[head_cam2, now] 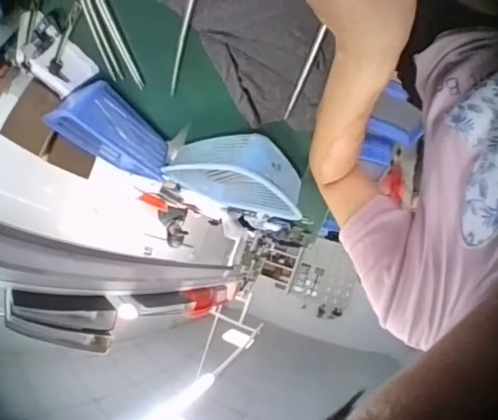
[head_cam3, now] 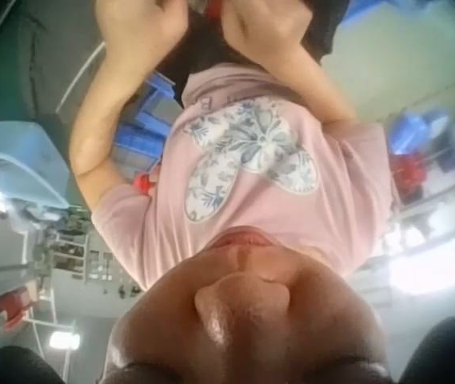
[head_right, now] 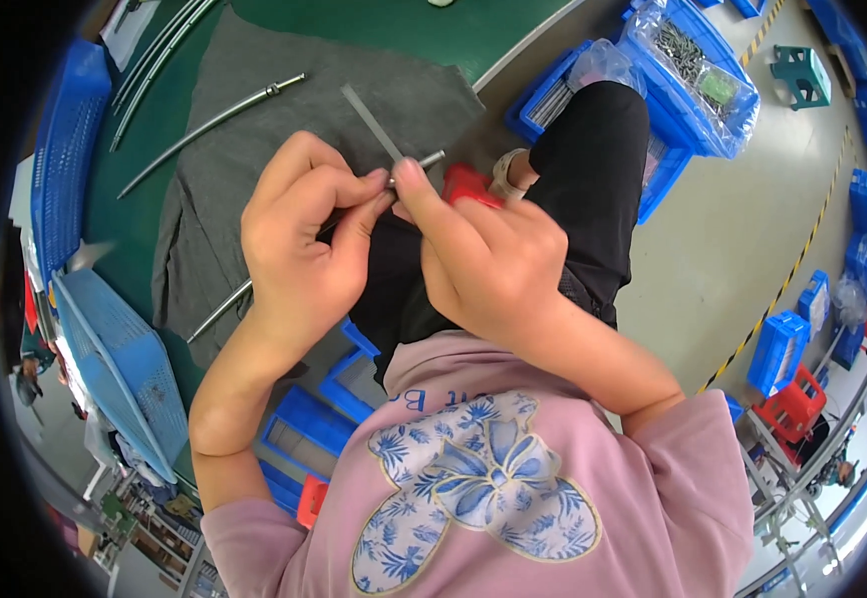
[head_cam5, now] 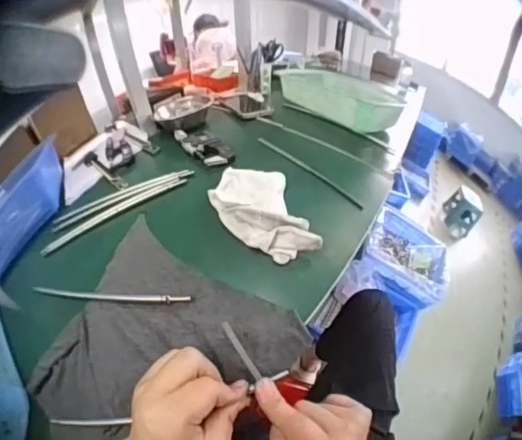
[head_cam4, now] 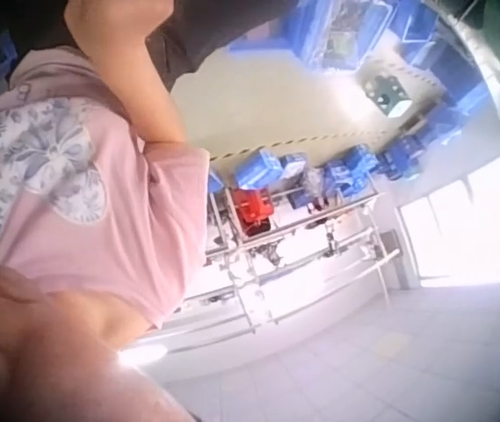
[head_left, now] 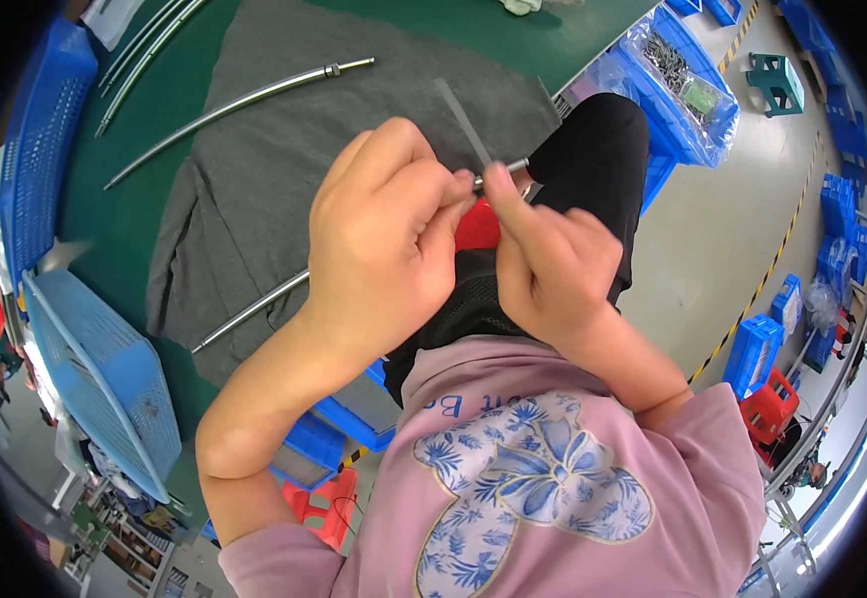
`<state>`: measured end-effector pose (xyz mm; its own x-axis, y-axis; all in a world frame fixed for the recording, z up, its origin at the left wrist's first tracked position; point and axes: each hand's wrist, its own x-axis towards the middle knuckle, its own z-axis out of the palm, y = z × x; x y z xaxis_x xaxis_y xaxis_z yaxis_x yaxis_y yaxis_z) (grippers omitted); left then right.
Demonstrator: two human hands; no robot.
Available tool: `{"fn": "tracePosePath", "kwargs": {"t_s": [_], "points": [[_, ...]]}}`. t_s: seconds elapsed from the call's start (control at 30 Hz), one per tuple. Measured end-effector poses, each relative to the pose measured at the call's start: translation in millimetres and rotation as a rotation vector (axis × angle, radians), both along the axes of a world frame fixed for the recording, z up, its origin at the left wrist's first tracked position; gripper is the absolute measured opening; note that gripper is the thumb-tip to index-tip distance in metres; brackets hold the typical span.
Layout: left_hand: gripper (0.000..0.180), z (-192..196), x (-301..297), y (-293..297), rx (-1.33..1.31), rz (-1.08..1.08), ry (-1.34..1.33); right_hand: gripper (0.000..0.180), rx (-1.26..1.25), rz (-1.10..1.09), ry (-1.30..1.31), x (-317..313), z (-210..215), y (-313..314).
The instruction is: Filing a small metal component at the end of a long rod at a factory workbench.
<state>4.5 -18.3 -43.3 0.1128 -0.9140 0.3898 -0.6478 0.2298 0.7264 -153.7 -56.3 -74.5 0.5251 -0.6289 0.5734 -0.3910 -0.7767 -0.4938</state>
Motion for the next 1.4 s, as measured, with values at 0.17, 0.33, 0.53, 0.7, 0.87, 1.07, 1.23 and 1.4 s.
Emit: {"fn": "tracePosePath", "kwargs": {"t_s": [0.17,0.33,0.53,0.7,0.87,1.07,1.23,1.4], "points": [[0.018,-2.0,0.5,-2.1,-0.014,-0.002,-0.013,0.051,0.005,-0.014,0.047,-16.8,-8.3,13.0],[0.018,-4.2,0.6,0.1,-0.002,0.011,0.013,0.049,0.017,-0.019,0.019,-18.6,-9.2,18.6],[0.018,-0.5,0.2,-0.4,0.004,0.010,0.002,0.049,0.030,0.027,0.006,2.5,7.5,-1.5],[0.018,-3.4,-2.5,0.3,0.002,0.014,0.017,0.046,0.153,0.021,0.184,-30.0,9.0,20.8],[0.018,-1.2,0.1,0.7,-0.006,0.019,-0.003,0.048,0.003,0.032,0.014,-10.2,-6.4,10.3],[0.018,-0.9,0.8,-1.3,-0.007,0.003,-0.039,0.051,-0.021,0.001,-0.035,4.9,-3.7,-0.6],[0.018,-2.5,0.6,-0.3,-0.013,-0.001,-0.027,0.053,0.004,-0.016,0.008,-12.7,-23.0,19.2],[0.018,1.0,3.2,0.8,0.001,-0.009,-0.056,0.054,-0.103,-0.016,-0.097,1.9,-30.6,9.9]]}}
